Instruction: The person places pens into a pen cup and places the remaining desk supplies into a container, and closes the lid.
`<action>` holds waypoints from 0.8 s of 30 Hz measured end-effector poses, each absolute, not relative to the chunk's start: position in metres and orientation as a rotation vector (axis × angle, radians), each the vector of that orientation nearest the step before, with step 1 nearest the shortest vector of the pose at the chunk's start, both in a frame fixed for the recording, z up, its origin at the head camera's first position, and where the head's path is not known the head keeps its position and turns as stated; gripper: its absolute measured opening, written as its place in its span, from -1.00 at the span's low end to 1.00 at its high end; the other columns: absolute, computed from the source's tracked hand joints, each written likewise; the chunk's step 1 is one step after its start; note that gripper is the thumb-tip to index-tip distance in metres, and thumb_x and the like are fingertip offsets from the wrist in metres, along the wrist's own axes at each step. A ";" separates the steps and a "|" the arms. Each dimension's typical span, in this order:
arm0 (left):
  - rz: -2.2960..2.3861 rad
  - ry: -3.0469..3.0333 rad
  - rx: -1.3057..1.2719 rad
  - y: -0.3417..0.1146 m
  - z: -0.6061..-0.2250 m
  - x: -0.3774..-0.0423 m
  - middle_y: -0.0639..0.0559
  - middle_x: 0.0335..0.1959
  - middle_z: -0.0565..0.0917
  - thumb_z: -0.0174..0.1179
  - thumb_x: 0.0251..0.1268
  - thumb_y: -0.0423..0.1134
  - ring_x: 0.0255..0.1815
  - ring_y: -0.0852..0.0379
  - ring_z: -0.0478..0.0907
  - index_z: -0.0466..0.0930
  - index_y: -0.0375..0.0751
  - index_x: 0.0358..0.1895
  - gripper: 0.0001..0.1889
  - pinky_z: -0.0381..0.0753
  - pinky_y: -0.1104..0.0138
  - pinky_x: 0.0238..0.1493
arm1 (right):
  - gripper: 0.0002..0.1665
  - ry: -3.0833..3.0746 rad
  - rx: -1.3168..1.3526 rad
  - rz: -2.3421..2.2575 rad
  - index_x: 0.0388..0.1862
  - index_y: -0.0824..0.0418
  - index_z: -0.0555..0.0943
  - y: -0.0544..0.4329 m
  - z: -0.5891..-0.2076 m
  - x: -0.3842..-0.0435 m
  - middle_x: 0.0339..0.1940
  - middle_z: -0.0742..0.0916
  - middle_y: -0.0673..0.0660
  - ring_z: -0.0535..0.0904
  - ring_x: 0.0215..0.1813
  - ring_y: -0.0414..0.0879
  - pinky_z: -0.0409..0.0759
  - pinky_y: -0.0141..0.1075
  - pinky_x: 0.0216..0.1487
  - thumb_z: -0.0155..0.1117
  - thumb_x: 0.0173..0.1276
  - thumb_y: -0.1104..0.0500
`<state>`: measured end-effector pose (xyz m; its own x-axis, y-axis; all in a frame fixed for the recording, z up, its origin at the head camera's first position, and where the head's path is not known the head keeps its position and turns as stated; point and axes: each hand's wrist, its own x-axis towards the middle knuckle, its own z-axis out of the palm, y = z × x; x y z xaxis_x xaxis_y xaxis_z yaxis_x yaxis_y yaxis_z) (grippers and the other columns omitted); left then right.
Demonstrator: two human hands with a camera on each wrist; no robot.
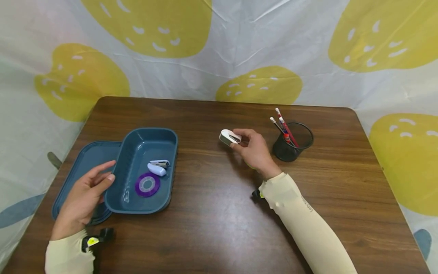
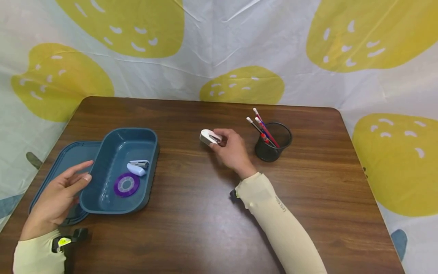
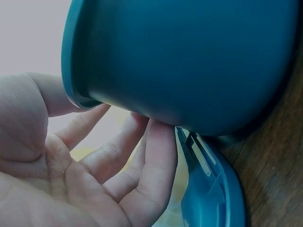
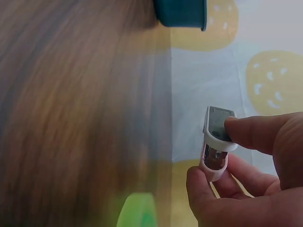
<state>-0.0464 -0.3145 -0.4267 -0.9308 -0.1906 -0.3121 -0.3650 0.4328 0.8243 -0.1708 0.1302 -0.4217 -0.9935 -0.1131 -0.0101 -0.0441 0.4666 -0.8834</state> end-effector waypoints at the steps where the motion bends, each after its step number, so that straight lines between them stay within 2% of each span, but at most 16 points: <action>1: 1.508 2.508 -0.494 -0.315 -0.427 -0.046 0.51 0.00 0.55 0.14 0.60 0.16 0.00 0.28 0.45 0.33 0.28 0.62 -0.40 0.52 0.27 -0.21 | -0.42 2.623 -0.155 -1.592 0.37 0.36 0.61 0.128 -0.421 -0.170 0.27 0.69 0.37 0.72 0.22 0.17 0.70 -0.07 0.27 0.46 0.37 0.35; 8: 1.537 2.521 -0.464 -0.315 -0.427 -0.045 0.59 -0.05 0.57 0.16 0.61 0.11 -0.05 0.28 0.46 0.35 0.24 0.61 -0.41 0.52 0.30 -0.29 | -0.42 2.565 -0.257 -1.651 0.35 0.40 0.60 0.114 -0.414 -0.165 0.26 0.69 0.39 0.72 0.23 0.18 0.70 -0.09 0.26 0.47 0.37 0.36; 24: 1.565 2.515 -0.450 -0.315 -0.427 -0.045 0.62 -0.11 0.59 0.16 0.62 0.07 -0.07 0.34 0.46 0.34 0.18 0.62 -0.41 0.54 0.33 -0.33 | -0.47 2.388 -0.490 -1.704 0.29 0.43 0.62 0.068 -0.407 -0.147 0.23 0.70 0.36 0.74 0.22 0.16 0.70 -0.14 0.27 0.46 0.35 0.40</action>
